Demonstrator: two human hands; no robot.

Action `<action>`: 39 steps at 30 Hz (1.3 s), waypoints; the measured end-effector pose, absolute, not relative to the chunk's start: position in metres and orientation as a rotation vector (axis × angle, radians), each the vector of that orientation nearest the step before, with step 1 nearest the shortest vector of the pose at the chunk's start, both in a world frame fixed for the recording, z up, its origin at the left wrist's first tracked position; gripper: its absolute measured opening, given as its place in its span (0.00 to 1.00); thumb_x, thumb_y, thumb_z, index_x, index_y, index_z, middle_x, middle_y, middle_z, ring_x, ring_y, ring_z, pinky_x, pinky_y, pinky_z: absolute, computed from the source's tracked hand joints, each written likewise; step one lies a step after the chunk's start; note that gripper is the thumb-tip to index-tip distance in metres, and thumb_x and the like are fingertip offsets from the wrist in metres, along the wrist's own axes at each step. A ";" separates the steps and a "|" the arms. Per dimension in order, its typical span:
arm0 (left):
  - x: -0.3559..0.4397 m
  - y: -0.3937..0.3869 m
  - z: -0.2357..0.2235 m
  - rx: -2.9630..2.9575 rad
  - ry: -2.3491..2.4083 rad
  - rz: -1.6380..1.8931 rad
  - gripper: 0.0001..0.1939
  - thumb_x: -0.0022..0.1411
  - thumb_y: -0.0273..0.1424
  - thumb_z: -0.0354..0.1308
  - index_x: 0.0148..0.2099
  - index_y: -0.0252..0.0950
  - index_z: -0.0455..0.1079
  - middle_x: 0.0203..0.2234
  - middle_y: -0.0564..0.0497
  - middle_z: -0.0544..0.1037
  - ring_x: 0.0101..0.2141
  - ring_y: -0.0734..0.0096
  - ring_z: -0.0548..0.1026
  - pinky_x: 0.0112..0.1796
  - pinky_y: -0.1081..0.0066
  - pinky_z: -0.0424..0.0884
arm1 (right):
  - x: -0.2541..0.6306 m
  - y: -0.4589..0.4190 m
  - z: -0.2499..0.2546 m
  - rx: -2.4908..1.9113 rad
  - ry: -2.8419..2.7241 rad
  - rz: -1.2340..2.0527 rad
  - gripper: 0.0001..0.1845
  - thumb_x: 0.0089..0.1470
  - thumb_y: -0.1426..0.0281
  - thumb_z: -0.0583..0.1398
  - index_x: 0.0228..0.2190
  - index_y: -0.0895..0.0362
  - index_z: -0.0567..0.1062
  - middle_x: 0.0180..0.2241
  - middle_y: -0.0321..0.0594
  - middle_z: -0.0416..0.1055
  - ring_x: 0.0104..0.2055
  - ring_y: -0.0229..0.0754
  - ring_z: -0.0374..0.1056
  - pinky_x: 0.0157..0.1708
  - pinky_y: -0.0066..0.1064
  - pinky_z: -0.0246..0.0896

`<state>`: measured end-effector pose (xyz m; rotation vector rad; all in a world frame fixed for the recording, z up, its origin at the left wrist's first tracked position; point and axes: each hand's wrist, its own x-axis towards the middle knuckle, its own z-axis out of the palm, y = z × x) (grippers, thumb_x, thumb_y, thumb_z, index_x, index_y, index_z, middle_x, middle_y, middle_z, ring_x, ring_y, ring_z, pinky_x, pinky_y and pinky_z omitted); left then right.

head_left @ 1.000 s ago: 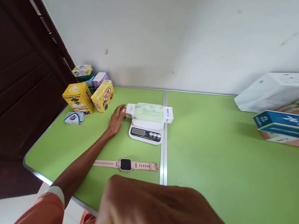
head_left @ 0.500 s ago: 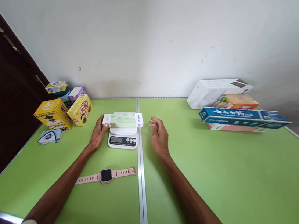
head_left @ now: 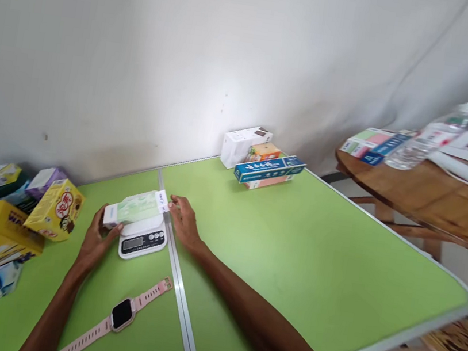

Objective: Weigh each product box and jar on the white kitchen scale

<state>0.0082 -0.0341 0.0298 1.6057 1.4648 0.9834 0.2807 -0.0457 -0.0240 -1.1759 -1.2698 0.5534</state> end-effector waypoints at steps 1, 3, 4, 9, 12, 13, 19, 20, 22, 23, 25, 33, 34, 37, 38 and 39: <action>0.007 -0.032 0.033 1.617 1.471 0.966 0.55 0.55 0.60 0.72 0.75 0.38 0.58 0.72 0.32 0.68 0.67 0.41 0.75 0.67 0.46 0.72 | 0.280 -0.045 -0.024 -1.181 -1.298 0.522 0.29 0.74 0.48 0.53 0.56 0.55 0.80 0.54 0.52 0.79 0.56 0.53 0.76 0.60 0.49 0.71; 0.004 -0.029 0.039 1.639 1.493 0.935 0.51 0.54 0.59 0.71 0.71 0.37 0.64 0.71 0.32 0.70 0.66 0.41 0.75 0.67 0.46 0.72 | 0.279 -0.043 -0.025 -1.184 -1.351 0.483 0.26 0.75 0.50 0.54 0.55 0.55 0.80 0.52 0.52 0.79 0.57 0.53 0.74 0.60 0.48 0.71; 0.004 -0.028 0.042 1.649 1.506 0.921 0.49 0.53 0.59 0.71 0.69 0.37 0.66 0.70 0.32 0.71 0.66 0.40 0.76 0.67 0.45 0.72 | 0.278 -0.043 -0.026 -1.188 -1.371 0.472 0.26 0.75 0.51 0.54 0.55 0.55 0.80 0.52 0.53 0.79 0.58 0.54 0.73 0.60 0.49 0.70; 0.009 -0.027 0.063 1.734 1.591 0.817 0.44 0.52 0.57 0.69 0.64 0.36 0.71 0.63 0.34 0.80 0.61 0.39 0.80 0.64 0.42 0.75 | 0.278 -0.041 -0.022 -1.214 -1.387 0.461 0.24 0.74 0.54 0.55 0.54 0.57 0.81 0.50 0.53 0.79 0.55 0.55 0.73 0.59 0.51 0.70; 0.026 -0.024 0.082 1.840 1.630 0.784 0.46 0.51 0.58 0.68 0.64 0.34 0.72 0.61 0.33 0.81 0.60 0.35 0.81 0.61 0.39 0.76 | 0.296 -0.044 -0.008 -1.206 -1.350 0.485 0.22 0.74 0.55 0.56 0.53 0.57 0.81 0.47 0.50 0.79 0.50 0.53 0.75 0.53 0.46 0.72; 0.036 -0.023 0.089 1.886 1.632 0.785 0.46 0.51 0.58 0.68 0.64 0.34 0.73 0.61 0.33 0.82 0.60 0.35 0.80 0.60 0.39 0.77 | 0.306 -0.045 -0.002 -1.204 -1.328 0.477 0.22 0.74 0.55 0.56 0.53 0.56 0.82 0.46 0.49 0.79 0.49 0.52 0.76 0.51 0.44 0.73; 0.155 -0.009 0.112 2.089 1.380 0.864 0.37 0.58 0.54 0.70 0.61 0.35 0.75 0.57 0.35 0.84 0.54 0.43 0.83 0.53 0.42 0.80 | 0.419 -0.062 0.034 -1.287 -1.139 0.208 0.25 0.74 0.50 0.54 0.49 0.53 0.82 0.45 0.47 0.79 0.49 0.52 0.74 0.52 0.43 0.70; 0.183 -0.005 0.112 2.099 1.294 0.879 0.36 0.59 0.52 0.71 0.61 0.35 0.75 0.56 0.35 0.84 0.54 0.45 0.83 0.54 0.43 0.79 | 0.443 -0.065 0.038 -1.316 -1.112 0.143 0.26 0.73 0.49 0.53 0.47 0.54 0.82 0.45 0.48 0.79 0.50 0.53 0.74 0.54 0.44 0.69; 0.240 0.002 0.112 2.098 1.173 0.906 0.33 0.59 0.47 0.73 0.61 0.35 0.74 0.55 0.36 0.84 0.54 0.47 0.83 0.55 0.45 0.79 | 0.491 -0.070 0.045 -1.399 -1.060 0.018 0.29 0.73 0.46 0.51 0.43 0.54 0.81 0.44 0.49 0.79 0.49 0.54 0.73 0.54 0.46 0.68; 0.268 0.005 0.112 2.099 1.111 0.916 0.32 0.60 0.45 0.73 0.61 0.35 0.74 0.55 0.36 0.85 0.54 0.49 0.83 0.55 0.46 0.78 | 0.515 -0.072 0.047 -1.449 -1.035 -0.036 0.30 0.73 0.45 0.50 0.41 0.54 0.81 0.43 0.50 0.79 0.48 0.55 0.72 0.53 0.47 0.68; 0.319 0.011 0.110 2.093 1.020 0.939 0.30 0.60 0.42 0.74 0.59 0.35 0.75 0.54 0.37 0.85 0.53 0.50 0.83 0.55 0.48 0.78 | 0.558 -0.074 0.051 -1.545 -0.984 -0.125 0.33 0.72 0.43 0.48 0.38 0.54 0.80 0.42 0.50 0.79 0.46 0.55 0.71 0.51 0.46 0.68; 0.421 0.030 0.082 2.139 0.993 0.923 0.29 0.59 0.47 0.75 0.54 0.35 0.76 0.53 0.37 0.82 0.55 0.48 0.80 0.54 0.53 0.76 | 0.651 -0.058 0.043 -1.743 -0.916 -0.311 0.33 0.73 0.46 0.45 0.37 0.54 0.79 0.42 0.53 0.81 0.49 0.56 0.71 0.58 0.51 0.60; 0.424 0.032 0.078 2.144 1.000 0.919 0.29 0.59 0.48 0.75 0.54 0.35 0.76 0.52 0.38 0.82 0.55 0.48 0.79 0.54 0.53 0.75 | 0.655 -0.054 0.039 -1.757 -0.916 -0.320 0.32 0.73 0.47 0.46 0.37 0.54 0.80 0.43 0.53 0.81 0.50 0.57 0.71 0.59 0.52 0.59; 0.427 0.037 0.071 2.170 1.016 0.912 0.27 0.60 0.48 0.74 0.53 0.37 0.75 0.51 0.39 0.82 0.54 0.49 0.79 0.54 0.55 0.74 | 0.661 -0.044 0.026 -1.801 -0.907 -0.324 0.30 0.73 0.49 0.47 0.38 0.55 0.81 0.44 0.54 0.82 0.52 0.56 0.71 0.61 0.53 0.57; 0.428 0.037 0.070 2.187 1.024 0.907 0.27 0.59 0.48 0.74 0.53 0.37 0.75 0.51 0.39 0.82 0.54 0.49 0.78 0.54 0.55 0.74 | 0.662 -0.042 0.023 -1.815 -0.900 -0.313 0.31 0.73 0.49 0.47 0.38 0.55 0.81 0.44 0.54 0.82 0.52 0.56 0.70 0.61 0.53 0.58; 0.429 0.038 0.070 2.205 1.033 0.899 0.27 0.59 0.47 0.74 0.52 0.37 0.75 0.51 0.39 0.81 0.55 0.48 0.78 0.55 0.55 0.74 | 0.663 -0.041 0.021 -1.826 -0.896 -0.298 0.32 0.73 0.49 0.46 0.37 0.55 0.81 0.44 0.54 0.82 0.52 0.56 0.70 0.61 0.53 0.58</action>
